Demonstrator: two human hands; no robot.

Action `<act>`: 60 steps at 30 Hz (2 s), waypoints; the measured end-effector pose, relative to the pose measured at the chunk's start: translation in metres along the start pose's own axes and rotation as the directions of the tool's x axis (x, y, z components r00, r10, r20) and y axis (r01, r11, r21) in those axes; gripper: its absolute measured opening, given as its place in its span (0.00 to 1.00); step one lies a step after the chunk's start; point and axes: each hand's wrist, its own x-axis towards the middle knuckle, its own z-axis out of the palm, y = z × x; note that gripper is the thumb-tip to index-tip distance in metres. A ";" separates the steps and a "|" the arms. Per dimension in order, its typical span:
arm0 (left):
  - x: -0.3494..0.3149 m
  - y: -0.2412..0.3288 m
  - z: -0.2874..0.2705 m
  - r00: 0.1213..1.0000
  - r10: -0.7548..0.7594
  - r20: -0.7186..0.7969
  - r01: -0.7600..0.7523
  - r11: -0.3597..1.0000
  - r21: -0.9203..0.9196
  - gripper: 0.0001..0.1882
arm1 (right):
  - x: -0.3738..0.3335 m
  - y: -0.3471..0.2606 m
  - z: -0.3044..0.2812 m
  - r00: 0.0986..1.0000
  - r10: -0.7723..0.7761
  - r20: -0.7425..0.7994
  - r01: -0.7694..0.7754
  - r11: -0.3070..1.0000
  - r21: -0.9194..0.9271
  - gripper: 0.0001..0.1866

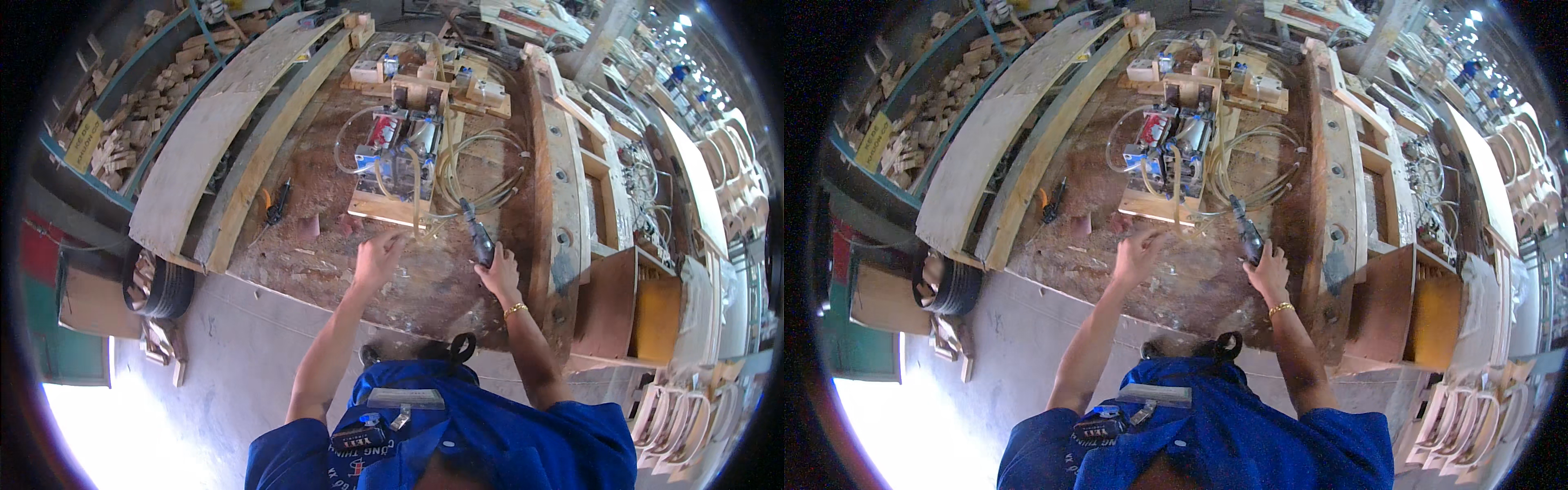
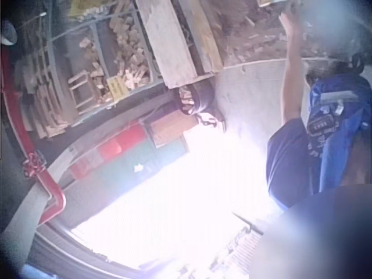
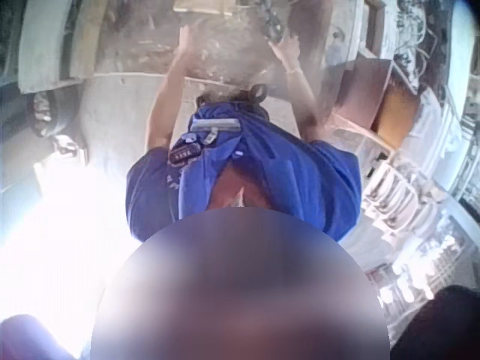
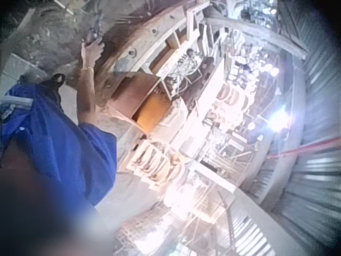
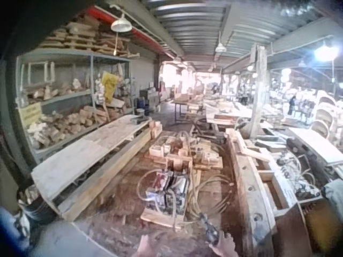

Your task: The person connects a transparent hose to a pneumatic device and secures it with a handheld tool. They then attach a second hose to a different port on the same device and secure it in the same manner. The person works at a cluttered wooden workbench in a workshop.

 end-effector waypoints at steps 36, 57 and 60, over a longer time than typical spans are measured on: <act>0.335 -0.009 0.001 0.439 -0.426 0.791 0.356 0.891 0.282 0.14 | 0.223 -0.172 -0.064 0.707 -0.502 -0.497 0.699 0.603 0.384 0.09; 0.251 -0.001 0.042 0.996 -0.084 0.031 0.064 0.911 0.408 0.18 | 0.371 -0.201 -0.065 -0.129 -0.967 0.221 0.888 -0.014 0.460 0.17; 0.250 0.003 0.046 0.993 -0.116 0.001 0.106 0.911 0.398 0.18 | 0.377 -0.212 -0.070 -0.148 -0.926 0.348 0.811 0.087 0.578 0.18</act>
